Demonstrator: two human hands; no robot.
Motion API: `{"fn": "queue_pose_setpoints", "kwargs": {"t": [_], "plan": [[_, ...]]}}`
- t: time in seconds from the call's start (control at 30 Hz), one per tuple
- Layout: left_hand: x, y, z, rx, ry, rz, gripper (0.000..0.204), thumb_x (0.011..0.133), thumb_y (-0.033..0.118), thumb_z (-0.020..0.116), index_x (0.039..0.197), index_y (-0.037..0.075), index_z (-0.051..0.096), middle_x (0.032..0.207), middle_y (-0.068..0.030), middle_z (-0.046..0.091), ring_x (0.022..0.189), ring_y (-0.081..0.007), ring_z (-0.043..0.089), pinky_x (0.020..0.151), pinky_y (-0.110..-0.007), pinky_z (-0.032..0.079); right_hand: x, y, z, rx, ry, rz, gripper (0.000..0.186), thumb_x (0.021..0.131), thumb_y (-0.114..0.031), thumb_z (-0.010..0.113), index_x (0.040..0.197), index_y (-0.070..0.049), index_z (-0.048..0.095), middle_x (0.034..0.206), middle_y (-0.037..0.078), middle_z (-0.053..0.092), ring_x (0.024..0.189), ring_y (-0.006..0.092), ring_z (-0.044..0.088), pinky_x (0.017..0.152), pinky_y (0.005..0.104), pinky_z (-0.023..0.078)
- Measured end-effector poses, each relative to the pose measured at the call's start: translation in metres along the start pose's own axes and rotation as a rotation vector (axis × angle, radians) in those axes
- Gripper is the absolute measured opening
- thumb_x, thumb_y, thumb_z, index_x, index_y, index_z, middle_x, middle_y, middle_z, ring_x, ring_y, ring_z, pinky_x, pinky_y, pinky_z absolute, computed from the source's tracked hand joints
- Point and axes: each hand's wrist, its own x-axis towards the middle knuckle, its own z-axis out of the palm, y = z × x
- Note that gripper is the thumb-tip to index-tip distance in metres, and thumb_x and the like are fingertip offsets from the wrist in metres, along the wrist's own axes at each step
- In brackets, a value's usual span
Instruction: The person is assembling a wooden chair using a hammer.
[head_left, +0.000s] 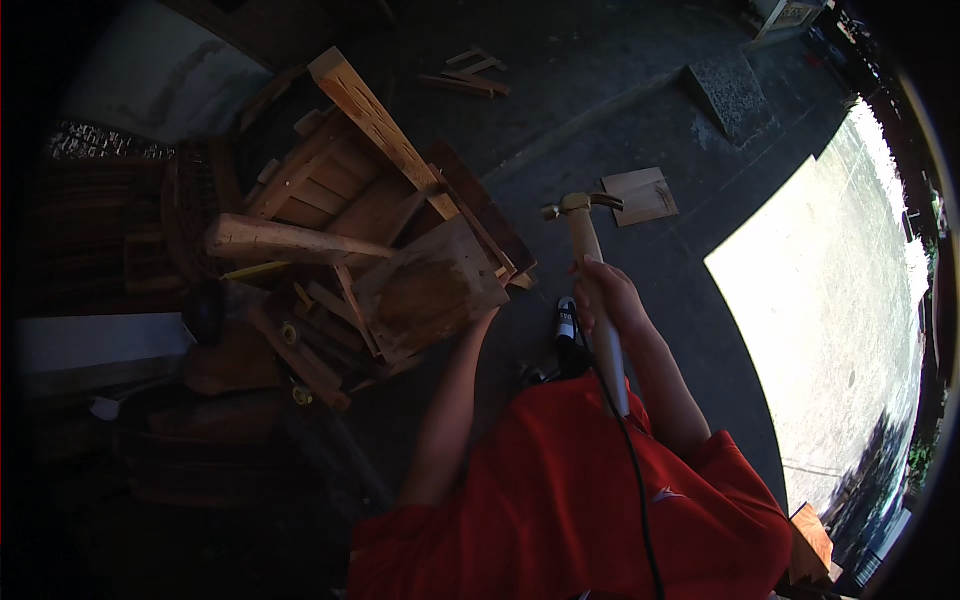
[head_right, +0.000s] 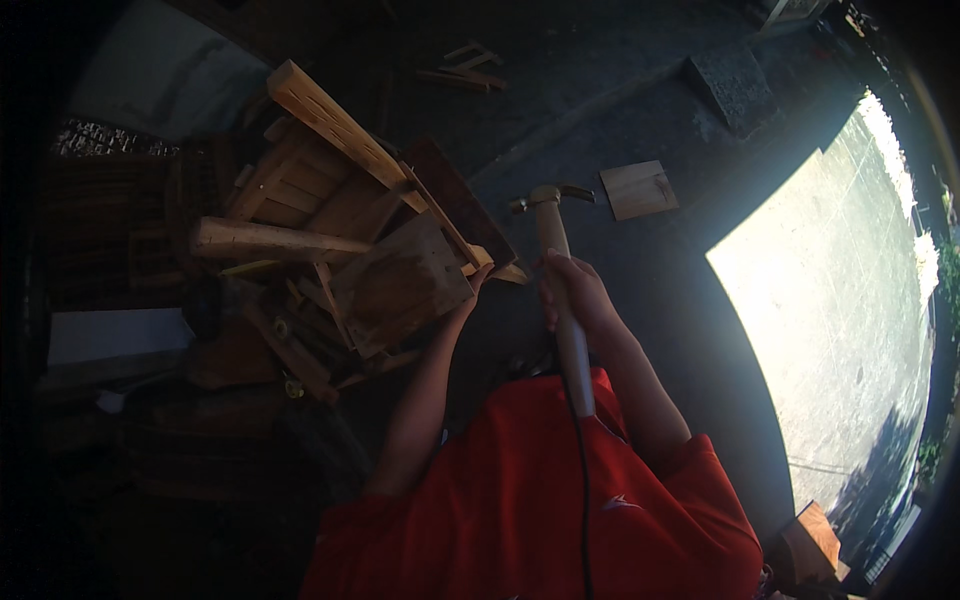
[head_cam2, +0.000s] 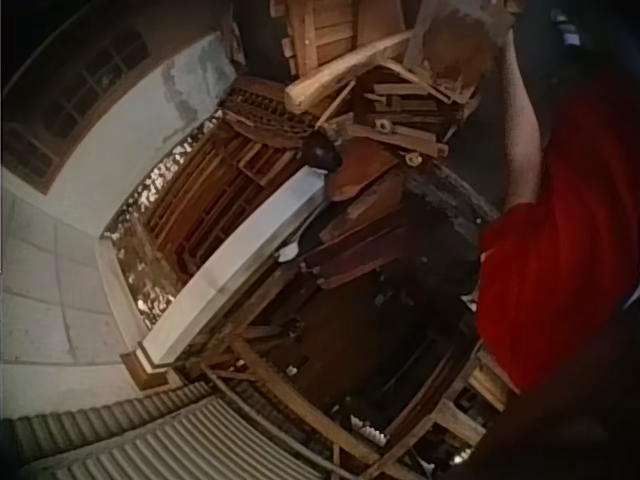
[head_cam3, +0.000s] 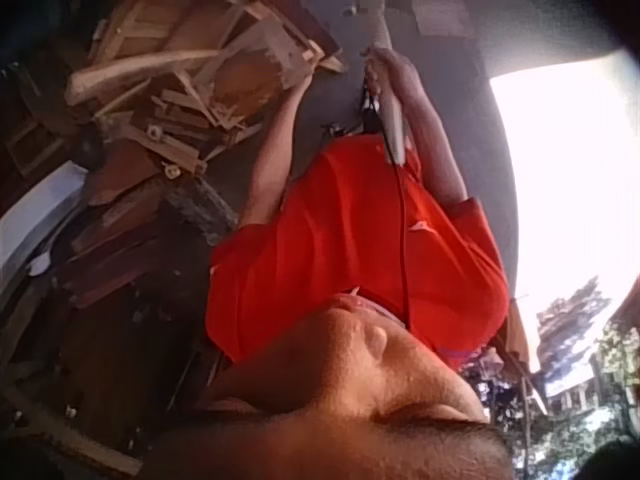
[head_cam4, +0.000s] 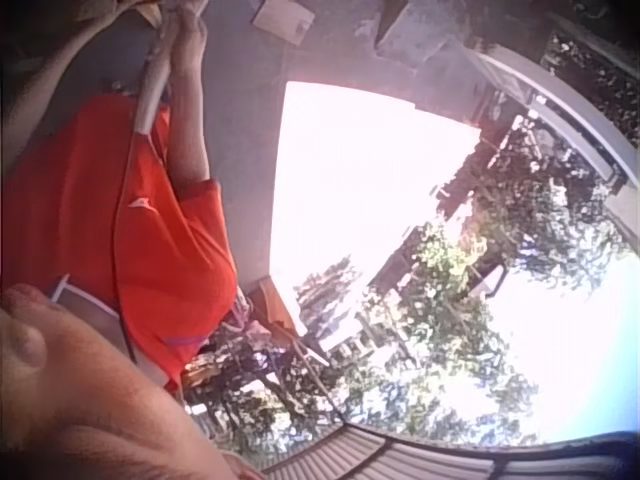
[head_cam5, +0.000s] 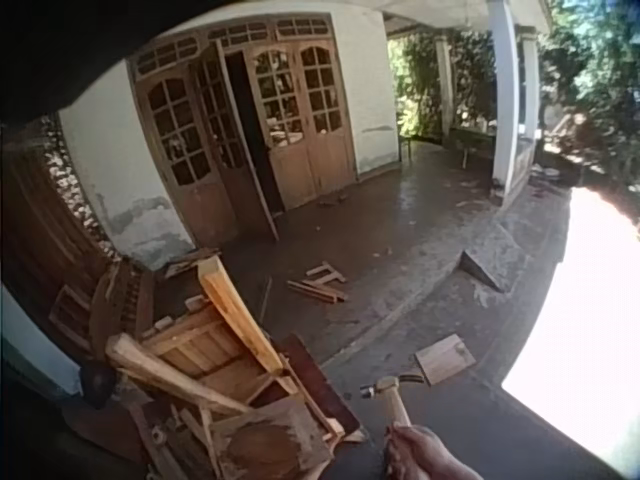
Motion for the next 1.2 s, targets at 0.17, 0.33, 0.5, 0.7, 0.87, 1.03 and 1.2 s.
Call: {"fn": "queue_pose_setpoints", "kwargs": {"t": [0.17, 0.33, 0.5, 0.7, 0.87, 1.03, 1.2], "plan": [[-0.011, -0.015, -0.006, -0.025, 0.008, 0.002, 0.056, 0.096, 0.048, 0.072, 0.130, 0.004, 0.067, 0.125, -0.0182, 0.070, 0.118, -0.0363, 0.066, 0.096, -0.044, 0.053, 0.000, 0.010, 0.001, -0.119, -0.261, 0.117, 0.042, 0.109, -0.042, 0.048, 0.120, -0.002, 0.057, 0.066, 0.001, 0.051, 0.044, 0.0127, 0.051, 0.042, 0.0286, 0.045], [-0.002, -0.009, 0.005, -0.045, 0.040, -0.003, 0.056, 0.096, 0.048, 0.072, 0.130, 0.004, 0.067, 0.125, -0.0183, 0.069, 0.119, -0.0364, 0.066, 0.096, -0.044, 0.053, 0.001, 0.005, -0.003, 0.004, 0.142, -0.075, 0.044, 0.110, -0.043, 0.048, 0.122, -0.002, 0.056, 0.066, 0.001, 0.050, 0.045, 0.0127, 0.050, 0.043, 0.0286, 0.045], [-0.024, -0.010, 0.000, 0.021, 0.148, -0.127, 0.056, 0.096, 0.048, 0.072, 0.131, 0.004, 0.067, 0.126, -0.0185, 0.069, 0.119, -0.0365, 0.066, 0.096, -0.044, 0.053, 0.006, 0.027, -0.009, -0.034, -0.051, 0.046, 0.043, 0.109, -0.044, 0.047, 0.123, -0.004, 0.055, 0.065, 0.002, 0.049, 0.042, 0.0142, 0.048, 0.038, 0.0303, 0.042], [-0.061, 0.082, -0.080, -0.318, 0.318, -0.479, 0.036, 0.102, 0.036, 0.068, 0.093, 0.001, 0.074, 0.086, -0.0135, 0.076, 0.084, -0.0304, 0.074, 0.078, -0.042, 0.056, 0.020, 0.030, -0.047, -0.035, -0.012, 0.063, 0.041, 0.109, -0.043, 0.047, 0.125, -0.007, 0.056, 0.065, 0.002, 0.048, 0.041, 0.0143, 0.047, 0.038, 0.0306, 0.043], [-0.150, 0.101, -0.153, -0.471, 0.884, -0.860, 0.026, 0.101, 0.024, 0.069, 0.089, 0.001, 0.068, 0.083, -0.0057, 0.069, 0.084, -0.0139, 0.066, 0.075, -0.028, 0.049, 0.017, 0.022, -0.038, -0.060, -0.034, 0.018, 0.042, 0.109, -0.044, 0.047, 0.126, -0.007, 0.056, 0.065, 0.003, 0.048, 0.042, 0.0154, 0.047, 0.037, 0.0319, 0.041], [-0.124, 0.071, -0.230, -0.376, 1.027, -0.504, 0.068, 0.098, 0.032, 0.075, 0.147, -0.002, 0.045, 0.147, -0.0166, 0.052, 0.139, -0.0276, 0.046, 0.115, -0.043, 0.036, 0.003, 0.019, -0.023, -0.111, 0.010, 0.001, 0.045, 0.107, -0.045, 0.049, 0.125, -0.004, 0.056, 0.067, 0.005, 0.050, 0.043, 0.0181, 0.048, 0.039, 0.0340, 0.041], [-0.086, 0.042, -0.241, -0.860, 0.795, -0.591, 0.072, 0.098, 0.033, 0.076, 0.151, -0.003, 0.043, 0.145, -0.0160, 0.055, 0.137, -0.0261, 0.051, 0.117, -0.043, 0.038, -0.006, 0.032, -0.011, -0.126, -0.068, 0.041, 0.044, 0.107, -0.043, 0.050, 0.123, -0.002, 0.057, 0.066, 0.006, 0.050, 0.042, 0.0192, 0.049, 0.039, 0.0350, 0.043]]}}
